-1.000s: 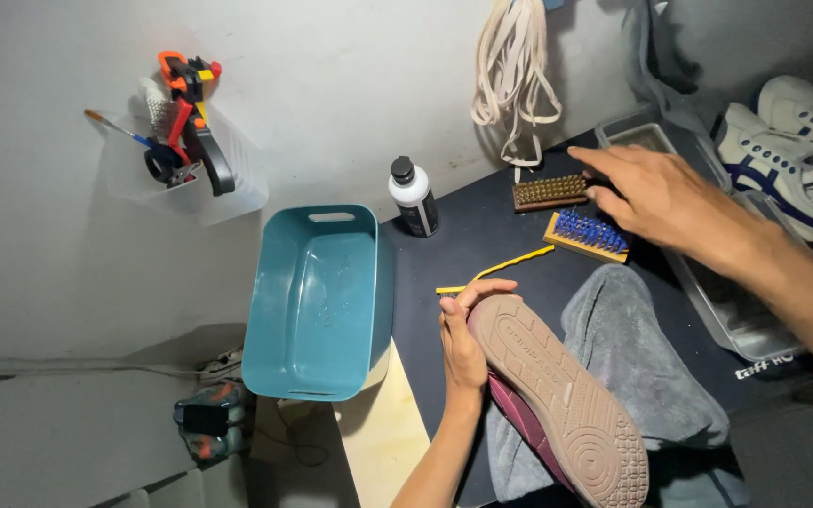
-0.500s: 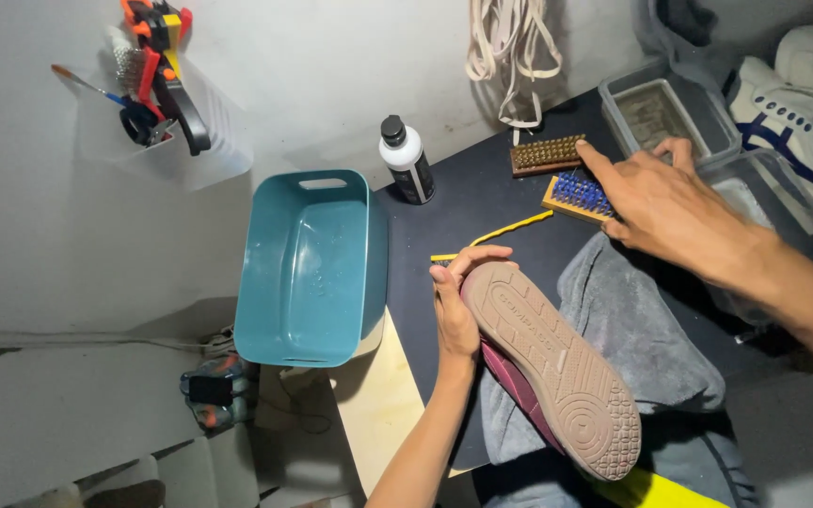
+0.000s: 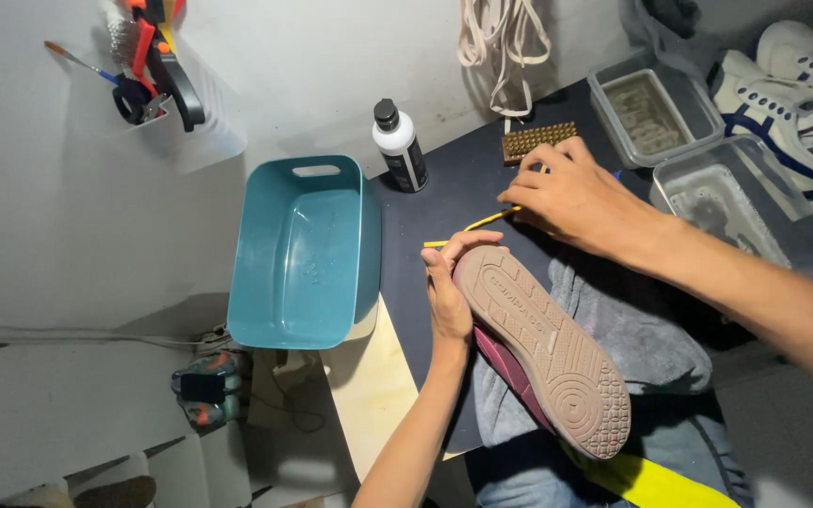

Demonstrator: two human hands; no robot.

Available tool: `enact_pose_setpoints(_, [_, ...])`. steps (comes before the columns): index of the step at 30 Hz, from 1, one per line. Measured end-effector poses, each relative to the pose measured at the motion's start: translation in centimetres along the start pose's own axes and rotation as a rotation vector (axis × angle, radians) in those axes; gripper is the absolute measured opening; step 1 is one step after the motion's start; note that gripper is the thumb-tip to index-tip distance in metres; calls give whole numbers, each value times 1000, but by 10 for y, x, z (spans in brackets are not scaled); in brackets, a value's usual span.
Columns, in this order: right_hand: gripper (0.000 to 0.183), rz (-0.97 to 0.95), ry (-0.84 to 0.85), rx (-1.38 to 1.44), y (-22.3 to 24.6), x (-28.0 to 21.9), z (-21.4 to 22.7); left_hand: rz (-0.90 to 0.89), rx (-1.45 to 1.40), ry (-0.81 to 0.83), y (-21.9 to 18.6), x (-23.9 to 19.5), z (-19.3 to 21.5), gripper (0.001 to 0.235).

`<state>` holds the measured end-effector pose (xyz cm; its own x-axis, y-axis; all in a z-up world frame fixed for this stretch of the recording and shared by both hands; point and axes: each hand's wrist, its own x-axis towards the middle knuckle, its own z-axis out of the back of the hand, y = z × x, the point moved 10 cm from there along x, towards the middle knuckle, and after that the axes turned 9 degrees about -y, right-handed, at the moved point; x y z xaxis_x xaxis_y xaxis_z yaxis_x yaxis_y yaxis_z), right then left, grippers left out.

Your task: The person cleans the sole of a shoe using a yellow brush and a cleaning solution. They scrub the sole thoroughly and then wipe it with a grey cloth to remove residue.

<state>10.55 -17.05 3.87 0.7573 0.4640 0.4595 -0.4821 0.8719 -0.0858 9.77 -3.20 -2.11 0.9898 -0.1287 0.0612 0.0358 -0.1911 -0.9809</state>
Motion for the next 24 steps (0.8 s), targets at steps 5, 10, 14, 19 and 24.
enact_pose_setpoints(5, [17, 6, 112, -9, 8, 10, -50, -4, -41, 2, 0, -6, 2, 101])
enact_pose_setpoints(10, [9, 25, 127, -60, 1, 17, -64, -23, -132, 5, 0, -8, 5, 106])
enact_pose_setpoints(14, [17, -204, 82, 141, -19, 21, 3, -31, -165, -6, -2, -8, 4, 107])
enact_pose_setpoints(19, [28, -811, 296, 256, -57, -41, 88, -33, -250, 58, -18, -9, 1, 96])
enact_pose_setpoints(24, [16, -851, -83, 209, -150, -212, 84, 58, -203, 29, -3, -8, 2, 94])
